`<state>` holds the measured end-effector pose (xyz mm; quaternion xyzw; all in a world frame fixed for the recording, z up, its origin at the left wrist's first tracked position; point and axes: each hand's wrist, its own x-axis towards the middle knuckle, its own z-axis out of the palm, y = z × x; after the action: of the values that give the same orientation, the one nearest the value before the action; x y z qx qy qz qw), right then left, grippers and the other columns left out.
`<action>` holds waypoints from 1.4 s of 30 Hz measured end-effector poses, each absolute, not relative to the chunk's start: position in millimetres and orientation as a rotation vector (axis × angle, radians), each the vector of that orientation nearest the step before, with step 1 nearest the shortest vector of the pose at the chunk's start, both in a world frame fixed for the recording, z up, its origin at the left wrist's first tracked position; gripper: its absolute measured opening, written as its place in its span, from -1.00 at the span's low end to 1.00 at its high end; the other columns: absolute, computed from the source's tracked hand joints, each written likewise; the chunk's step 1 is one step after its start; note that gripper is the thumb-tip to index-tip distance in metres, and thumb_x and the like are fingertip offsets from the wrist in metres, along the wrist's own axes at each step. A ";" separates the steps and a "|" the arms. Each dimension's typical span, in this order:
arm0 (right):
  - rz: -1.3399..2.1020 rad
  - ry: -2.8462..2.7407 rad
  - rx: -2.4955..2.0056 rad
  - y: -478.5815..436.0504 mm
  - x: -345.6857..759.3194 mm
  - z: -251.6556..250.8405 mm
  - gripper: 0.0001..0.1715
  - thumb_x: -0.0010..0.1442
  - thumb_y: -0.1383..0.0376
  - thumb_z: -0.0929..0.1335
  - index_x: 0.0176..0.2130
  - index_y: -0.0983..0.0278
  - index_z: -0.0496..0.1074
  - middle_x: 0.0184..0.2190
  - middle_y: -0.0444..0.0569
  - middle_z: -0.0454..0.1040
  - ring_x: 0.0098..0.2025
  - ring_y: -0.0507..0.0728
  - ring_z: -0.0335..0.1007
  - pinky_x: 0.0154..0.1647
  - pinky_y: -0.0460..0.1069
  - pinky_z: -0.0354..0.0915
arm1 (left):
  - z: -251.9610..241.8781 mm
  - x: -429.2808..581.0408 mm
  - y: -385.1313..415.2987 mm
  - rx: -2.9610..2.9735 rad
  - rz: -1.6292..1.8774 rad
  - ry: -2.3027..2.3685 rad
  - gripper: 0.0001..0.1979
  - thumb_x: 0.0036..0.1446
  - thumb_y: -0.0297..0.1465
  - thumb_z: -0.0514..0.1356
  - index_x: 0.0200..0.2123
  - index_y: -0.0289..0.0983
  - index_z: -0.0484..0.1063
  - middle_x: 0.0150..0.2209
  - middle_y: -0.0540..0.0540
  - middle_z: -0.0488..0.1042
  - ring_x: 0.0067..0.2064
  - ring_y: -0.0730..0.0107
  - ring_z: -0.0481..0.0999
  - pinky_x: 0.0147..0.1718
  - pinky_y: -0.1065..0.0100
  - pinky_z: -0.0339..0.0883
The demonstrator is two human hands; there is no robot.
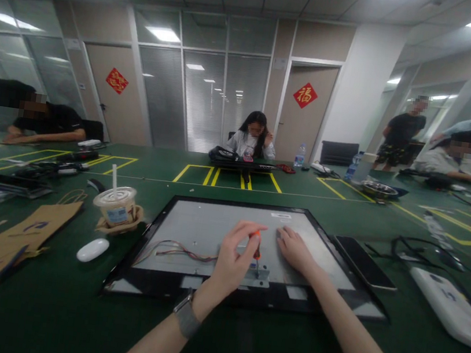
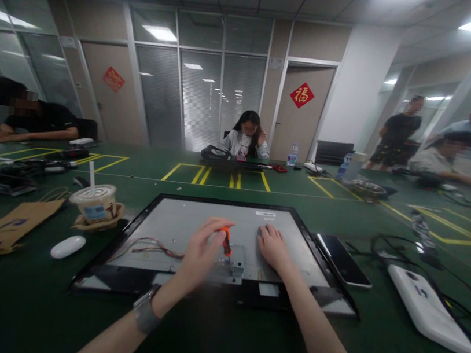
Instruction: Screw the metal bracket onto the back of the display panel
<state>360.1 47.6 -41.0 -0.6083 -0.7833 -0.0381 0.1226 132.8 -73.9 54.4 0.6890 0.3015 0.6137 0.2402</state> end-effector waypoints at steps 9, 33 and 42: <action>-0.118 -2.284 -1.773 44.7 357.6 -37.7 -0.46 0.40 0.32 0.16 0.26 0.43 0.35 0.30 0.32 0.31 0.31 0.32 0.26 0.32 0.16 0.12 | 60.5 128.3 -73.8 1.793 1.638 0.811 -0.67 0.41 -0.31 0.02 -0.07 -0.24 0.57 -0.20 -0.15 0.50 -0.12 0.26 0.52 -0.09 0.26 0.42; -0.146 -2.304 -1.794 42.7 356.3 -35.0 -0.47 0.42 0.32 0.14 0.26 0.41 0.35 0.30 0.29 0.31 0.32 0.31 0.25 0.33 0.14 0.12 | 56.5 122.6 -66.2 1.842 1.702 0.935 -0.78 0.30 -0.32 0.19 -0.09 -0.20 0.61 -0.15 -0.12 0.45 -0.11 0.29 0.52 -0.02 0.24 0.41; -0.095 -2.291 -1.802 42.7 356.2 -33.7 -0.47 0.41 0.32 0.16 0.28 0.40 0.33 0.31 0.28 0.30 0.32 0.30 0.24 0.33 0.14 0.10 | 54.0 124.1 -65.0 1.802 1.651 0.837 -0.83 0.20 -0.35 0.30 -0.16 -0.23 0.63 -0.30 -0.05 0.38 -0.28 0.38 0.50 -0.22 0.34 0.48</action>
<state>356.2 42.7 -33.7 -0.6141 -0.7806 -0.0322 0.1123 124.1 -65.0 54.0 0.6705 0.3114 0.6144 0.2755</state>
